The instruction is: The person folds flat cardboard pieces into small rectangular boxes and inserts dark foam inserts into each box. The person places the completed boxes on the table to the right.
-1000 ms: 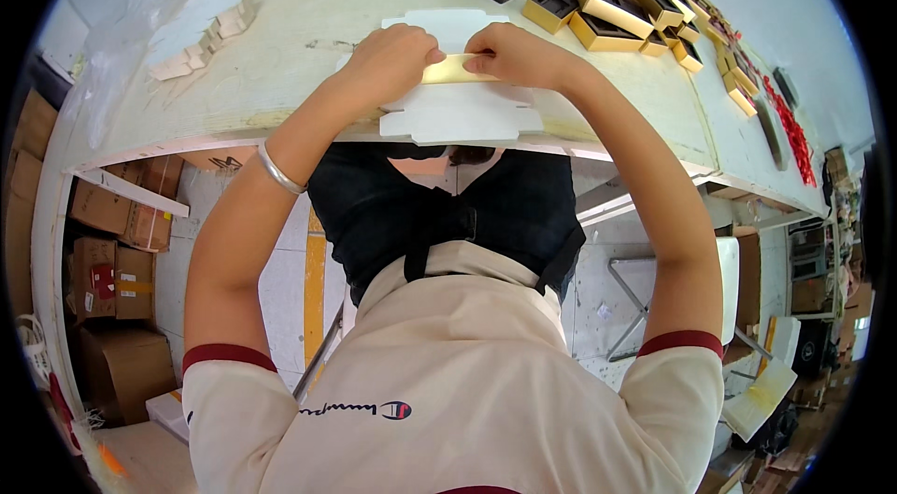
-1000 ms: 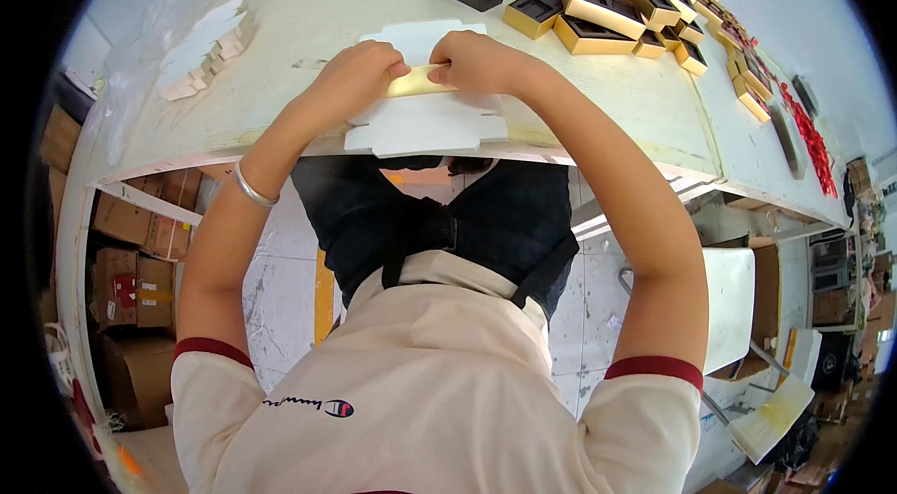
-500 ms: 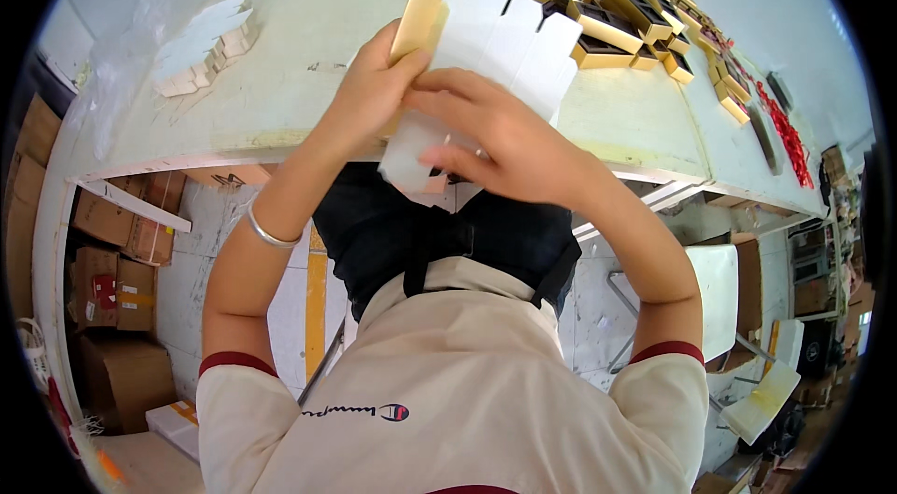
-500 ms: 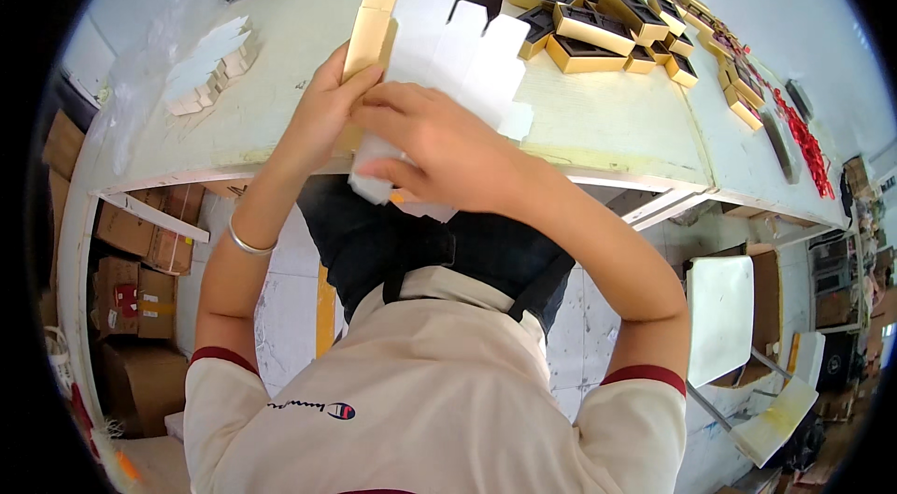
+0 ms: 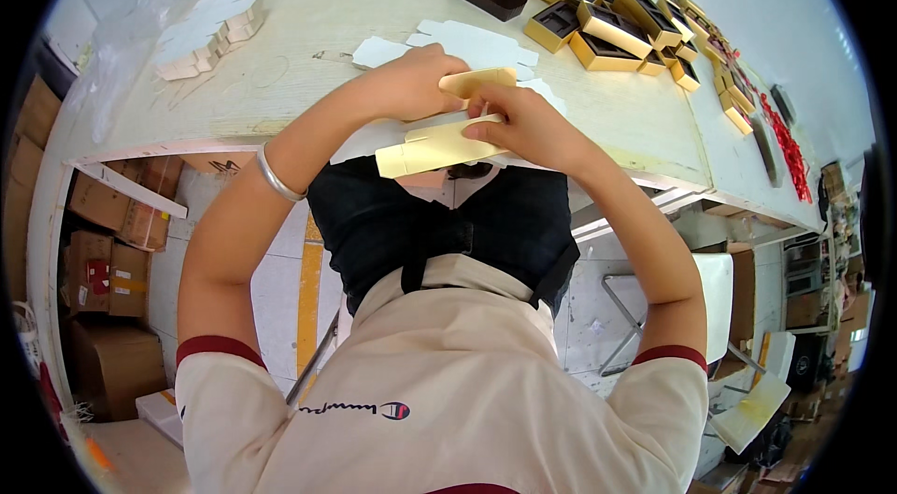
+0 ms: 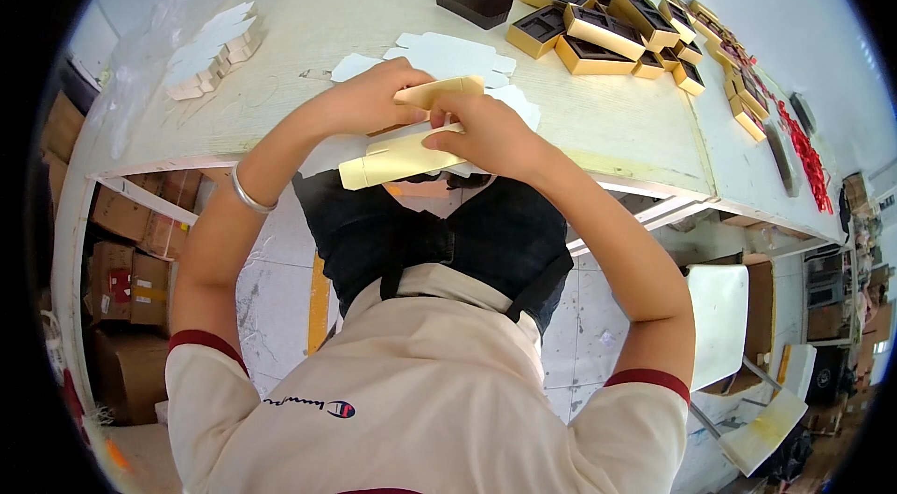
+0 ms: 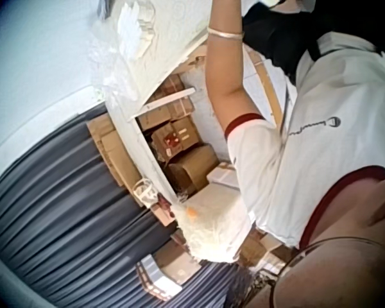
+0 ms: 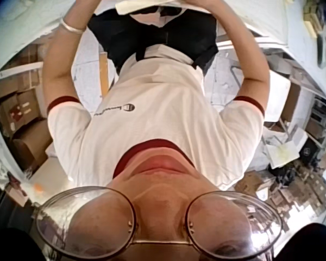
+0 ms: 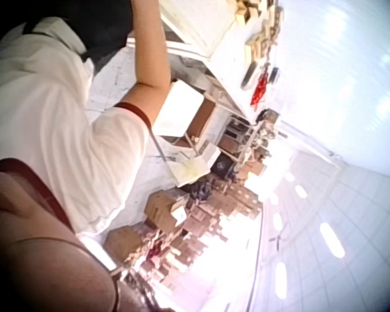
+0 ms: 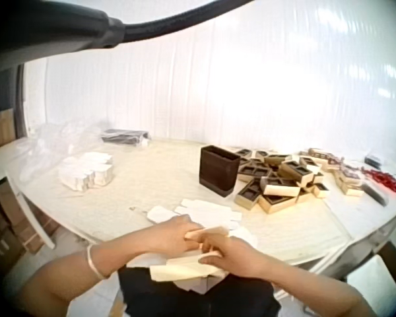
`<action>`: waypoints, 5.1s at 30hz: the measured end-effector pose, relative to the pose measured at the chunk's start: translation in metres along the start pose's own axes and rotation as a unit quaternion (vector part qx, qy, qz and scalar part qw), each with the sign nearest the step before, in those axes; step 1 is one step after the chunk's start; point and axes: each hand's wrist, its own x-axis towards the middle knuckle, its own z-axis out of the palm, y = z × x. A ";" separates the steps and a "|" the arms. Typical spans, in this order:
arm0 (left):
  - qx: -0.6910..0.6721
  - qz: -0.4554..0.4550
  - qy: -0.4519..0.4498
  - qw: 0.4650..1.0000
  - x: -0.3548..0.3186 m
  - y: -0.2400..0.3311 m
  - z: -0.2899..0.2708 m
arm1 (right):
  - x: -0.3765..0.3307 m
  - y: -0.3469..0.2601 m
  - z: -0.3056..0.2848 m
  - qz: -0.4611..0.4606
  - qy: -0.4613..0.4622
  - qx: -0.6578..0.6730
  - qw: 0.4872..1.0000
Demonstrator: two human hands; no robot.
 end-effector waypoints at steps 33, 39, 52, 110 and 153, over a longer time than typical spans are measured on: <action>-0.012 -0.048 0.216 0.975 -0.038 -0.041 -0.021 | 0.027 0.000 -0.016 -0.189 -0.041 -0.198 0.961; -0.103 -0.022 0.074 0.992 -0.037 -0.026 -0.016 | -0.006 -0.035 0.026 -0.210 0.120 -0.338 0.909; -0.154 0.022 0.086 0.984 -0.065 0.009 0.015 | -0.009 -0.005 -0.010 -0.252 -0.012 -0.188 0.949; -0.080 0.080 0.208 0.972 -0.045 0.013 0.036 | -0.006 0.001 0.005 -0.130 0.027 -0.025 0.991; -0.125 0.049 0.174 0.975 -0.050 0.017 0.039 | -0.048 -0.005 0.000 -0.191 0.055 -0.104 0.975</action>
